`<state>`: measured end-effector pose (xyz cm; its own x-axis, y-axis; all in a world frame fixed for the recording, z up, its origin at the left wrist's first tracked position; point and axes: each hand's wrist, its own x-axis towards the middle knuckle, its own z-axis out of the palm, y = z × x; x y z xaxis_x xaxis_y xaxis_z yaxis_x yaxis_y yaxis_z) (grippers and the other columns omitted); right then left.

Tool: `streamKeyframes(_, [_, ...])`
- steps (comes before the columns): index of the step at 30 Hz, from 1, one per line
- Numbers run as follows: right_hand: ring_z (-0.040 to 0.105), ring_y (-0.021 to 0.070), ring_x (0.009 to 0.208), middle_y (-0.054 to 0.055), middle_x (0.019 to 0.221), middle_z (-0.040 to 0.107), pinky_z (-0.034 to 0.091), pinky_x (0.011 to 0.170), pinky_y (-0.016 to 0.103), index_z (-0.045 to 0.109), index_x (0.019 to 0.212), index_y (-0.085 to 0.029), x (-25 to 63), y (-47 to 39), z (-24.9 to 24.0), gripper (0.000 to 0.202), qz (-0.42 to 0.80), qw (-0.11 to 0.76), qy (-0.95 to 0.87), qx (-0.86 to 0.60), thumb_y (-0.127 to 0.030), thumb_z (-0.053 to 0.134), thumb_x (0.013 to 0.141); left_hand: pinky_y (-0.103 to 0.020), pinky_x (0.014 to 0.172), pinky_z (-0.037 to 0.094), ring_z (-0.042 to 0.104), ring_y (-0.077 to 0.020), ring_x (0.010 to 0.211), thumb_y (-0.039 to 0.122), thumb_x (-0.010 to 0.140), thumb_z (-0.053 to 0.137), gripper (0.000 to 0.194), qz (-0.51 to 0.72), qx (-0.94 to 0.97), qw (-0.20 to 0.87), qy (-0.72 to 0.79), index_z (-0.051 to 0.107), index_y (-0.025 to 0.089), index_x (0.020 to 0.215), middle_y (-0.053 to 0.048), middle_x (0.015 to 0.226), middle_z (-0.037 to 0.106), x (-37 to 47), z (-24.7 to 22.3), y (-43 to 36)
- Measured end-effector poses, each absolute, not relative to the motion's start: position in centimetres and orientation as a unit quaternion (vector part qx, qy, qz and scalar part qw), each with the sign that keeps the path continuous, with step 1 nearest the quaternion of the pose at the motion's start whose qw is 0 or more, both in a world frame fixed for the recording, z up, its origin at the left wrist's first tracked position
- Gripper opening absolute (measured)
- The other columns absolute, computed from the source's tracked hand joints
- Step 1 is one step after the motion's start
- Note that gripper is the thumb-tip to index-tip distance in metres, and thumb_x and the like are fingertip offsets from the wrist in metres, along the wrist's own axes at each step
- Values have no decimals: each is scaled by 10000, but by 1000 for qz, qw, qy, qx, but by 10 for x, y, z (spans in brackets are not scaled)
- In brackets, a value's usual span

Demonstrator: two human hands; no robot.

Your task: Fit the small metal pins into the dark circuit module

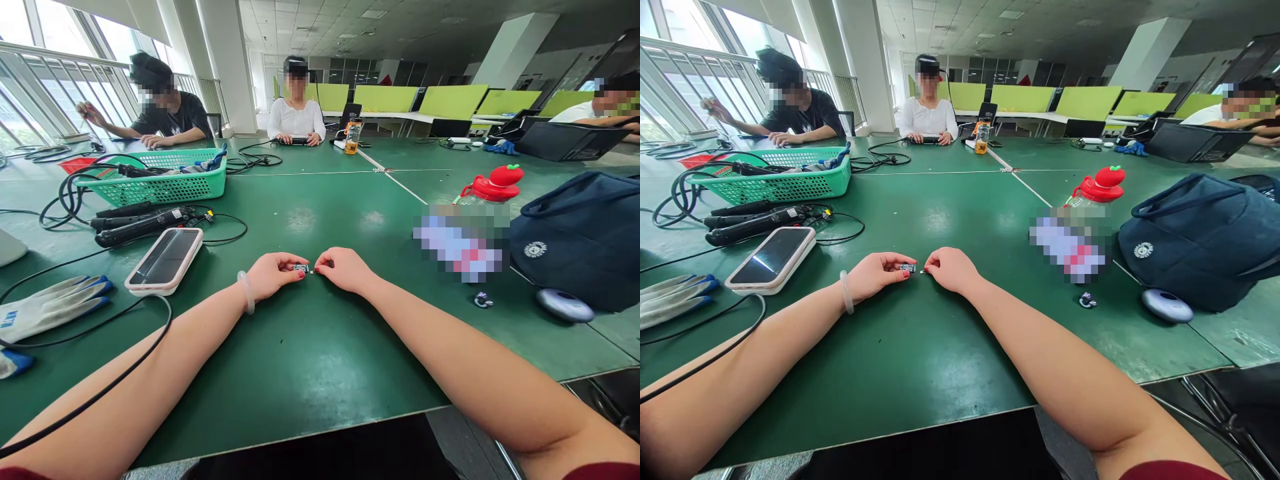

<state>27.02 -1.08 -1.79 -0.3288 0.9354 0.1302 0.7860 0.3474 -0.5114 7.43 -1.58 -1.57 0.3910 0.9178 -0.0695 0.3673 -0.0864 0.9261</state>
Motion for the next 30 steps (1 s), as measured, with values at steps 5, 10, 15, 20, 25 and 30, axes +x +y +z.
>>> streamKeyframes(5, [520, 121, 703, 11, 788, 607, 370, 625, 242, 655, 709, -208, 271, -13, -18, 98, 152, 200, -814, -524, -233, 592, 778, -303, 767, 490, 615, -135, 729, 280, 647, 701, 400, 283, 676, 482, 480, 644, 145, 1019, -34, 815, 684, 75, -16, -15])
streamKeyframes(10, [500, 116, 677, 11, 747, 584, 370, 629, 247, 644, 712, -190, 268, -17, -15, 117, 144, 302, -787, -519, -201, 565, 797, -299, 741, 498, 615, -133, 696, 273, 623, 721, 391, 286, 673, 480, 485, 649, 140, 983, -26, 770, 677, 76, -16, -16])
streamKeyframes(15, [488, 104, 662, -1, 742, 577, 372, 623, 238, 638, 717, -188, 261, -26, -13, 99, 152, 348, -790, -481, -186, 574, 793, -289, 704, 498, 612, -131, 675, 292, 608, 730, 369, 285, 681, 468, 485, 646, 145, 937, -10, 718, 652, 76, -18, -16])
streamKeyframes(20, [490, 100, 676, 1, 753, 572, 375, 627, 236, 640, 731, -186, 254, -30, -15, 107, 158, 331, -805, -465, -174, 563, 804, -280, 677, 487, 594, -126, 652, 336, 594, 733, 359, 281, 697, 451, 482, 654, 151, 892, 3, 693, 629, 77, -17, -18])
streamKeyframes(25, [506, 103, 706, 4, 780, 586, 383, 647, 237, 642, 737, -187, 254, -30, -16, 115, 148, 320, -815, -460, -166, 555, 809, -283, 688, 488, 602, -130, 666, 331, 593, 733, 364, 282, 691, 464, 477, 651, 149, 897, -3, 710, 644, 78, -16, -18])
streamKeyframes(30, [524, 109, 741, 8, 804, 593, 386, 671, 240, 643, 748, -189, 254, -29, -16, 121, 136, 317, -822, -454, -163, 548, 818, -287, 690, 489, 607, -136, 674, 337, 601, 726, 369, 281, 695, 461, 474, 649, 148, 909, -5, 711, 647, 77, -17, -18])
